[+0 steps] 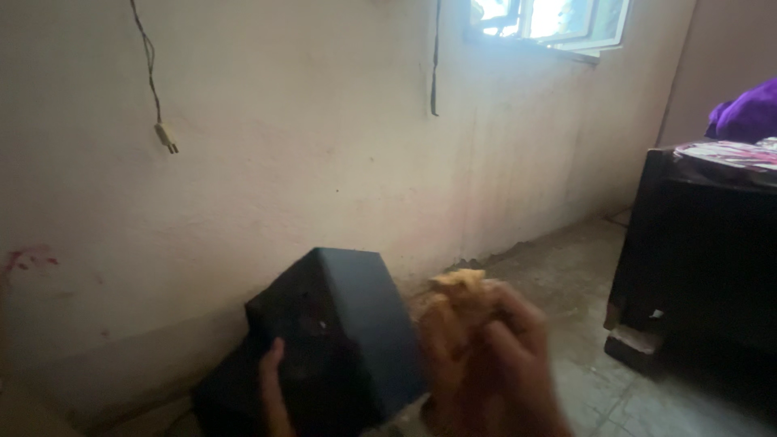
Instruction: The person wipes a small black electronic device with a cloth, then picks up a second similar device from a cardboard box and wipes it as well. The person handles the devices one at a time, turning them over to clean different sides.
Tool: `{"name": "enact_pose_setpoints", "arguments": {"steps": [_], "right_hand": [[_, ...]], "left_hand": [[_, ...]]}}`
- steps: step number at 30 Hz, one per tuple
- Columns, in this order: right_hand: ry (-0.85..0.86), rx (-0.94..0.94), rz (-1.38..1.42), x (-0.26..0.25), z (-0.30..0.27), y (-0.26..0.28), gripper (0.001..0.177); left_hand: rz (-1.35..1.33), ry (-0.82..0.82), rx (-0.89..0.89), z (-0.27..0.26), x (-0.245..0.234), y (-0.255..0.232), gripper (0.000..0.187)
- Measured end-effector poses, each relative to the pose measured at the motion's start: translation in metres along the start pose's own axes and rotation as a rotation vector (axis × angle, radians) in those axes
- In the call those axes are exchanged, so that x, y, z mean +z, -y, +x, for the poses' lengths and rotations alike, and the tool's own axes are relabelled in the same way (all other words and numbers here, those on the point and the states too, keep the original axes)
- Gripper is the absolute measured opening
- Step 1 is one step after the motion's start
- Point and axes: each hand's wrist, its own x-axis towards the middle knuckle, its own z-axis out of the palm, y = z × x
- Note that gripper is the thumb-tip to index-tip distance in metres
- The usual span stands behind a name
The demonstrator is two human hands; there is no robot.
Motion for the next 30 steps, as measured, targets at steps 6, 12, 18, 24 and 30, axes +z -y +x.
{"name": "enact_pose_setpoints", "arguments": {"steps": [6,12,18,24,30], "right_hand": [[0.029,0.099,-0.625,0.049,-0.011,-0.012,0.06],[-0.117,0.074,-0.172,-0.016,0.015,-0.063,0.064],[-0.206,0.007,0.161,-0.107,0.007,-0.121,0.055],[-0.506,0.15,-0.136,-0.121,0.015,-0.141,0.046],[-0.263,0.041,-1.024,-0.119,0.003,-0.088,0.028]], "left_hand": [[-0.183,0.252,-0.585,0.0,0.051,0.05,0.05],[-0.301,0.527,-0.858,0.025,0.085,0.055,0.055],[-0.413,0.437,-0.35,0.013,0.098,-0.11,0.077],[-0.515,0.439,-0.526,0.007,0.067,-0.261,0.097],[-0.19,0.389,-0.627,0.011,0.069,-0.288,0.109]]}}
